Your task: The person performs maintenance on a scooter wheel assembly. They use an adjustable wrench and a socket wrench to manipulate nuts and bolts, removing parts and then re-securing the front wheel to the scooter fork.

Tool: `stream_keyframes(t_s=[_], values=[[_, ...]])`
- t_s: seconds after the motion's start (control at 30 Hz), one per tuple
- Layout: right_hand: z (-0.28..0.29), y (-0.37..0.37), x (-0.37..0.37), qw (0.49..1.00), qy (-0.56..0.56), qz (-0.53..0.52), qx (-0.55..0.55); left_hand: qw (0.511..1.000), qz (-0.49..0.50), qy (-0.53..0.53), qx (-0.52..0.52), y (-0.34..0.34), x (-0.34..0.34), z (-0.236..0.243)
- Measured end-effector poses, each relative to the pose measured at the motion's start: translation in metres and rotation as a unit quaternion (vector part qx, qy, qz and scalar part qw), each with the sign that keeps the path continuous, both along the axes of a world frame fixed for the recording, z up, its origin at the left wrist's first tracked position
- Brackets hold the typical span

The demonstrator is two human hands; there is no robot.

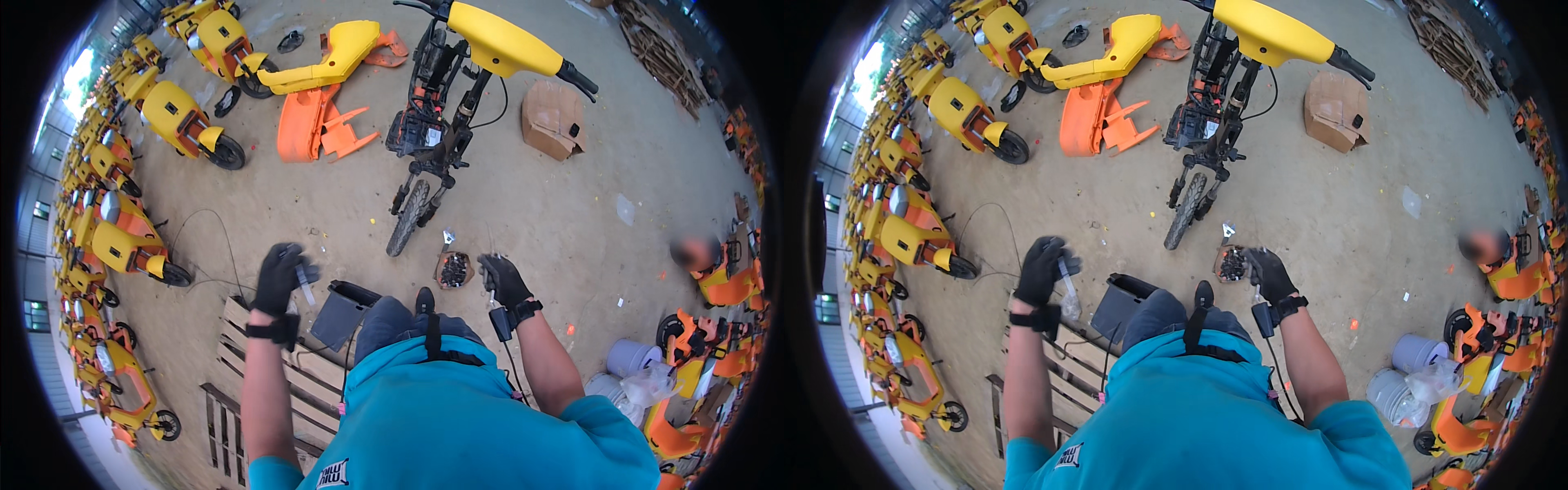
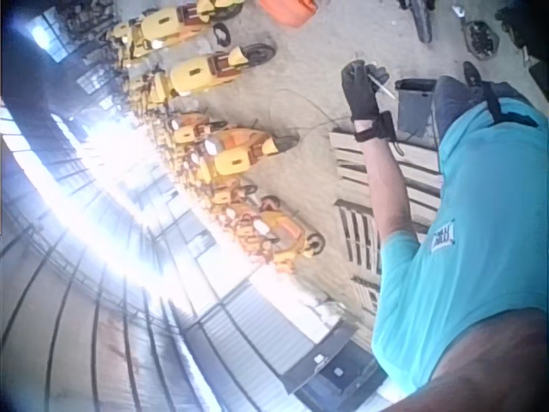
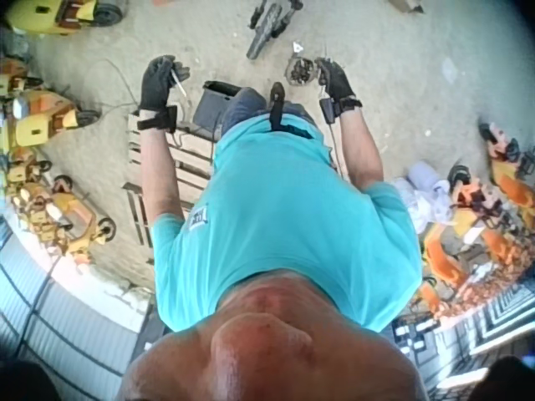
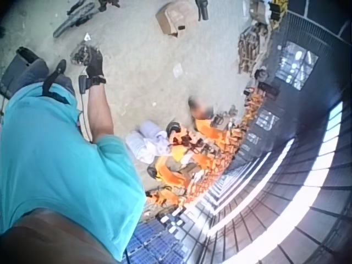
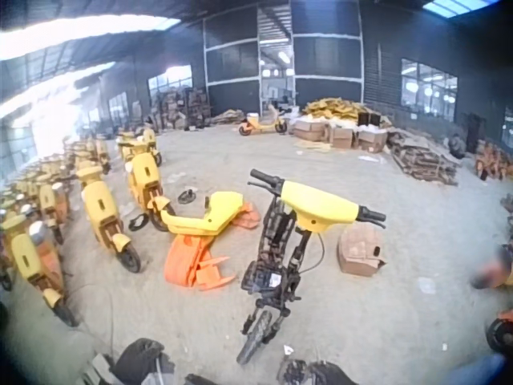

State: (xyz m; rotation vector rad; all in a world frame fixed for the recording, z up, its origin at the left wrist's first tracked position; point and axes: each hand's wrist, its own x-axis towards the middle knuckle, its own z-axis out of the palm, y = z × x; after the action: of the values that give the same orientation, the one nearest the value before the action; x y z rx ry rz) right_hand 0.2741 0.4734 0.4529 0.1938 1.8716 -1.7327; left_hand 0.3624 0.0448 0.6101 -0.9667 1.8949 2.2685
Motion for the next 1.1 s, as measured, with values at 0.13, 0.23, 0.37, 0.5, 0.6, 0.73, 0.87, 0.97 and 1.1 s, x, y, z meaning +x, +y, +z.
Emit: stream_keyframes(t_s=[0.13,0.23,0.37,0.5,0.6,0.73,0.87,0.97,1.1], values=[[0.06,-0.056,-0.007,0.993,0.052,0.018,-0.109,0.987,-0.142,0.053,0.06,0.075,-0.058,-0.014],[0.077,-0.07,-0.005,0.989,0.062,0.003,-0.136,0.972,-0.221,0.075,0.041,0.139,-0.091,-0.044],[0.074,-0.062,-0.001,0.914,0.377,0.117,0.093,0.909,-0.23,0.182,-0.297,0.189,-0.106,-0.099],[0.078,-0.054,-0.006,0.864,0.444,0.16,0.174,0.903,-0.232,0.158,-0.326,0.206,-0.11,-0.102],[0.085,-0.062,-0.005,0.956,0.248,0.135,0.079,0.898,-0.228,0.136,-0.35,0.207,-0.11,-0.098],[0.057,-0.068,-0.012,0.907,0.338,0.189,0.166,0.922,-0.205,0.089,-0.316,0.204,-0.113,-0.095],[0.055,-0.089,-0.026,0.851,0.418,0.245,0.202,0.935,-0.167,0.056,-0.309,0.192,-0.114,-0.114],[0.029,-0.101,-0.039,0.857,0.407,0.245,0.199,0.967,-0.121,-0.007,-0.223,0.175,-0.123,-0.095],[0.051,-0.147,-0.053,0.846,0.432,0.257,0.177,0.977,-0.095,-0.015,-0.191,0.144,-0.142,-0.124]])
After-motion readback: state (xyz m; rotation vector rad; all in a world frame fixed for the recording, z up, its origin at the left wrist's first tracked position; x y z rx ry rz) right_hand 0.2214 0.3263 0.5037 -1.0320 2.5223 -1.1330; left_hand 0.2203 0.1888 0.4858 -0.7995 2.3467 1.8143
